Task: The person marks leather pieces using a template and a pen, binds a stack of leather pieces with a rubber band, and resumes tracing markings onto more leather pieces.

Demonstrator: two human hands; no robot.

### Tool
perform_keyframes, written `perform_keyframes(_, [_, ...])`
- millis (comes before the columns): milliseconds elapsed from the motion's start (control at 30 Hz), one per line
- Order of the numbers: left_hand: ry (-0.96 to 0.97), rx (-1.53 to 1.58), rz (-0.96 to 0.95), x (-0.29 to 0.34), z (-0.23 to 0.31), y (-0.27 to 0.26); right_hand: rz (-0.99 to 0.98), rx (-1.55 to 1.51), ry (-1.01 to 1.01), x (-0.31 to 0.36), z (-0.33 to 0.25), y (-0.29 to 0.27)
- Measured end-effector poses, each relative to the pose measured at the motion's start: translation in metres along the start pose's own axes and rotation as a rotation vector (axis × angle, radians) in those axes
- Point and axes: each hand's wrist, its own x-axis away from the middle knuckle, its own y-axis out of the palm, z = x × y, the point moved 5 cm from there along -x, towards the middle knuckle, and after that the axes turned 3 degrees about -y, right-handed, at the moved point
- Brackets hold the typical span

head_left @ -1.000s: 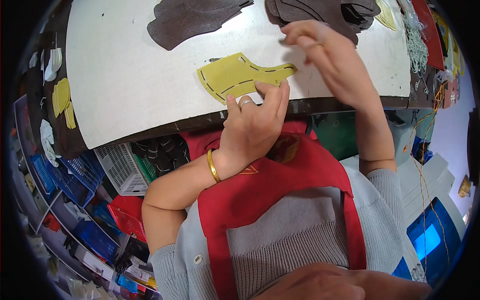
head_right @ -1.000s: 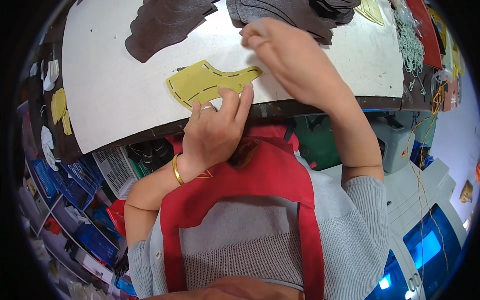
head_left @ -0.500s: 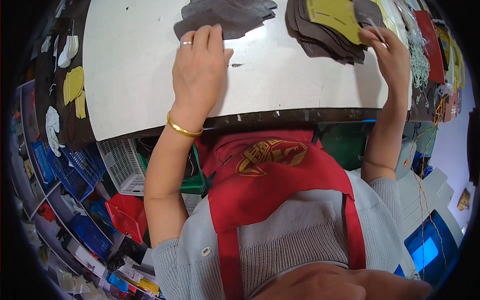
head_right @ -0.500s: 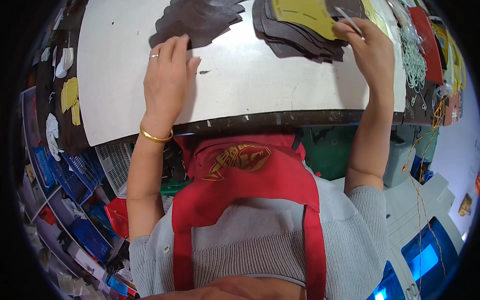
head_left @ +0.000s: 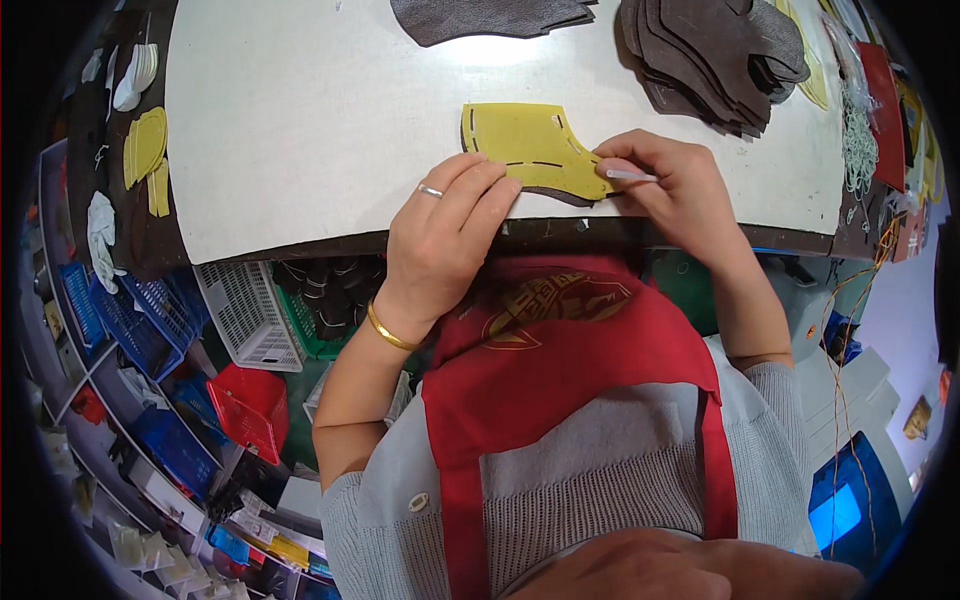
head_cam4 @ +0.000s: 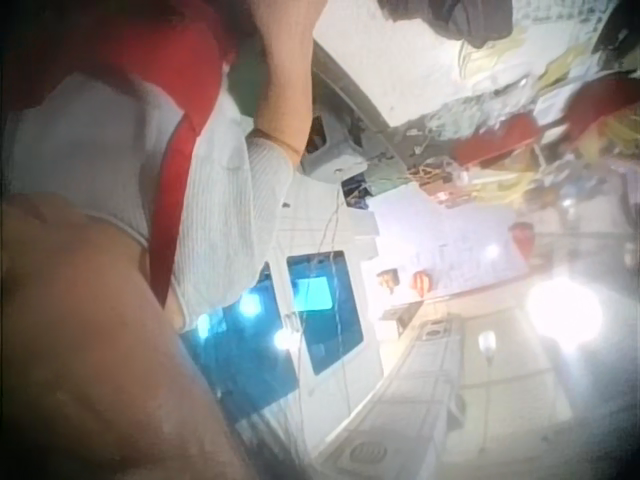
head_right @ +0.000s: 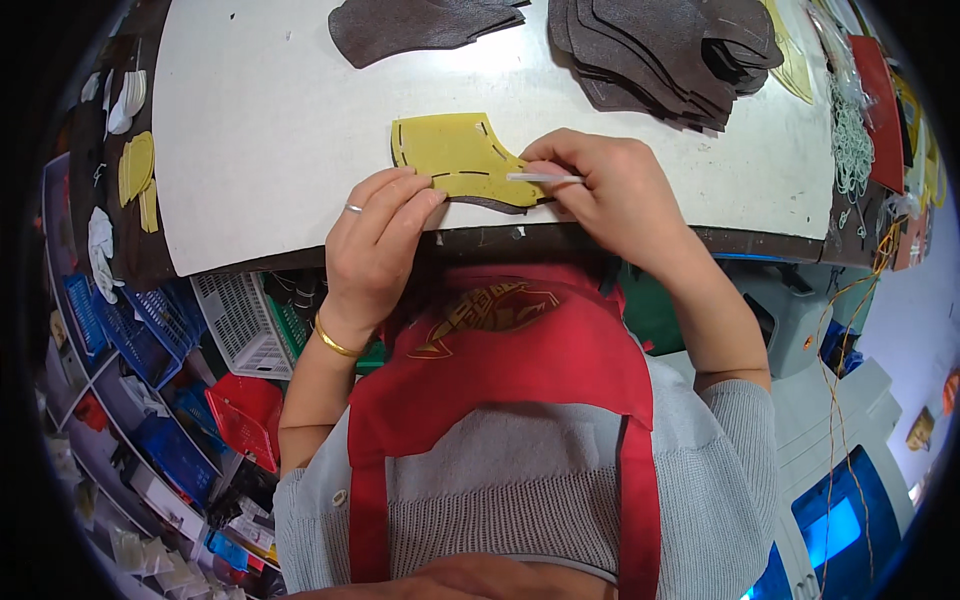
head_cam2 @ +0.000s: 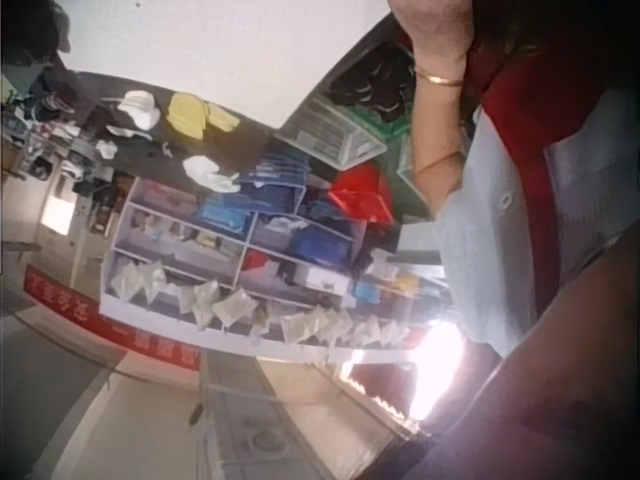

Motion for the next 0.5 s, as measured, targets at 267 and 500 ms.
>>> perform_keyframes(267, [0.070,-0.060,-0.031,-0.004,0.006,-0.002,0.043,0.274,-0.225,0.003,-0.008,0.003])
perform_keyframes(500, [0.072,-0.234,-0.224,-0.013,0.013,0.004,0.119,0.162,-0.094,0.010,0.003,-0.019])
